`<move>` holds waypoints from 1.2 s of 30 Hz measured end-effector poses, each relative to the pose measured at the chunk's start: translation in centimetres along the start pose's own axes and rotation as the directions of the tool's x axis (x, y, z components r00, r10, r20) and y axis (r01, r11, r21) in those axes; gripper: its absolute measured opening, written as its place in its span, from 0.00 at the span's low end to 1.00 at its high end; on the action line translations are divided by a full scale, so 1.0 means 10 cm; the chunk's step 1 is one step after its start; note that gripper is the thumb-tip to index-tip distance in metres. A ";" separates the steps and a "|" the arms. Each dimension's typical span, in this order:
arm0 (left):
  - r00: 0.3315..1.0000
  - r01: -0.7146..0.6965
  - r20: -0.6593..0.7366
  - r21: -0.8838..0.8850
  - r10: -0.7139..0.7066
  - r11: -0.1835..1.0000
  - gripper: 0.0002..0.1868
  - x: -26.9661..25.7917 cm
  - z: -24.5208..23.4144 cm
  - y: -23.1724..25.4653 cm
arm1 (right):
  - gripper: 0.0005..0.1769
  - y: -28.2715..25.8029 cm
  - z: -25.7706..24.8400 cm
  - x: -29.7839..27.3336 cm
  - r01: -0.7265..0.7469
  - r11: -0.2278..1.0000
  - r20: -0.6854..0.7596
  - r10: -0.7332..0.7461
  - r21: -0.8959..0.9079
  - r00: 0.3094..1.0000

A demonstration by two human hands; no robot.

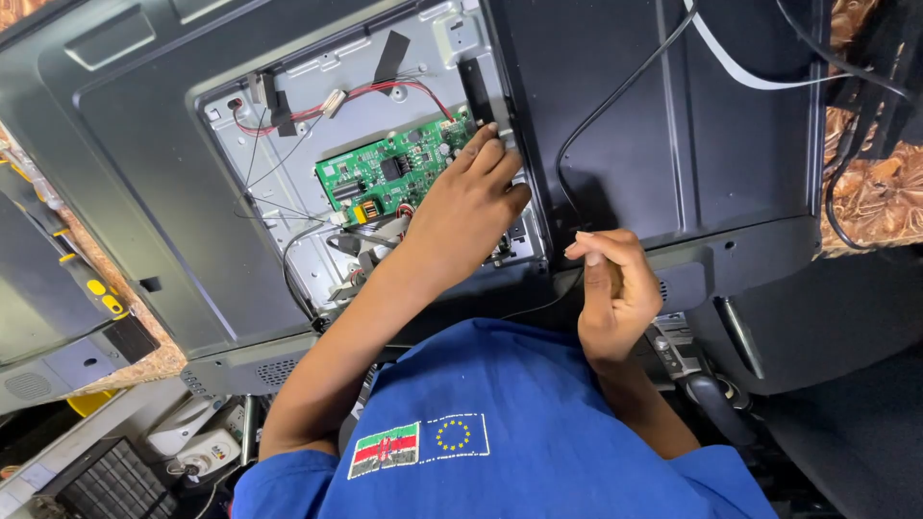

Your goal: The person works on the internal components of a disassembled television, specifically focusing on the green circuit board. They use their hands to arrange wires and apply pieces of clear adhesive tape to secure connections on the board.

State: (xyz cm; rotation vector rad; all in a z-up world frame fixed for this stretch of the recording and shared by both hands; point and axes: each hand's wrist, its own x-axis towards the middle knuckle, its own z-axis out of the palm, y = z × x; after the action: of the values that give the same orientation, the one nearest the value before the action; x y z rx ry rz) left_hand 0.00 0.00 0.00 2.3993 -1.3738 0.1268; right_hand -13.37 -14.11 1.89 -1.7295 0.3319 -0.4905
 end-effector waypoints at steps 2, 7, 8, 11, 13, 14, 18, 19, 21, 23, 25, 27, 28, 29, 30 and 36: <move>0.999 -0.034 0.018 -0.014 0.034 0.999 0.07 -0.02 0.01 -0.03 | 0.10 0.01 -0.01 0.00 0.014 0.999 0.012 -0.014 -0.042 1.000; 0.997 -0.051 0.059 -0.067 0.055 0.996 0.06 -0.03 -0.13 -0.02 | 0.10 0.00 -0.01 0.04 0.062 0.985 0.106 -0.045 -0.161 0.993; 0.995 -0.048 0.079 -0.083 0.055 0.995 0.06 -0.04 -0.15 -0.03 | 0.12 0.01 -0.02 0.05 0.125 0.963 0.160 -0.087 -0.239 0.983; 0.994 -0.060 0.091 -0.046 0.064 0.997 0.06 -0.06 -0.12 -0.06 | 0.12 0.03 0.01 0.07 0.157 0.939 0.245 -0.082 -0.305 0.966; 0.996 -0.064 0.065 -0.036 0.067 0.997 0.07 -0.06 -0.10 -0.05 | 0.12 0.07 0.01 0.07 0.172 0.933 0.264 -0.088 -0.315 0.960; 0.997 -0.070 0.039 -0.025 0.071 0.997 0.08 -0.06 -0.09 -0.05 | 0.11 0.08 0.01 0.06 0.187 0.927 0.282 -0.094 -0.325 0.955; 0.998 -0.068 -0.010 0.020 0.068 0.997 0.07 -0.06 -0.07 -0.02 | 0.11 0.09 0.00 0.05 0.207 0.923 0.301 -0.107 -0.324 0.948; 0.996 -0.084 -0.023 0.002 0.084 0.996 0.07 -0.09 -0.06 -0.02 | 0.11 0.08 -0.01 0.05 0.205 0.930 0.295 -0.112 -0.306 0.949; 0.995 -0.090 -0.039 -0.011 0.090 0.996 0.07 -0.11 -0.20 -0.02 | 0.11 0.07 -0.01 0.04 0.208 0.937 0.297 -0.121 -0.281 0.947; 0.995 -0.076 -0.080 -0.127 0.067 0.989 0.04 -0.11 -0.48 0.01 | 0.11 0.09 -0.01 0.02 0.200 0.946 0.277 -0.126 -0.256 0.952; 0.998 -0.004 -0.055 -0.184 -0.006 0.983 0.07 -0.24 -0.74 -0.04 | 0.10 -0.01 0.02 0.01 0.199 0.950 0.291 -0.125 -0.239 0.948; 0.997 0.067 -0.030 -0.239 -0.076 0.969 0.11 -0.43 -0.96 -0.09 | 0.10 -0.08 0.05 0.01 0.198 0.955 0.305 -0.124 -0.223 0.944; 0.982 0.152 -0.070 -0.246 -0.174 0.957 0.11 -0.55 -1.04 -0.11 | 0.10 -0.10 0.07 0.01 0.203 0.951 0.308 -0.126 -0.234 0.943; 0.958 0.230 -0.112 -0.257 -0.265 0.939 0.11 -0.66 -1.11 -0.14 | 0.09 -0.12 0.09 0.02 0.210 0.946 0.308 -0.129 -0.246 0.943; 0.955 0.236 -0.120 -0.254 -0.272 0.938 0.11 -0.77 -1.17 -0.14 | 0.09 -0.10 0.10 0.02 0.219 0.945 0.318 -0.136 -0.243 0.938; 0.760 0.545 -0.261 -0.243 -0.595 0.802 0.21 -1.45 -1.07 -0.18 | 0.15 -0.05 0.22 0.12 0.266 0.952 0.396 -0.190 -0.148 0.898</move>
State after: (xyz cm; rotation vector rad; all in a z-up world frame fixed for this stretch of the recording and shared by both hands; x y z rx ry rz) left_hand -4.92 16.52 5.69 2.4126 -0.4415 0.2312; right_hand -11.24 -12.75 2.19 -2.0258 -0.1079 -0.2864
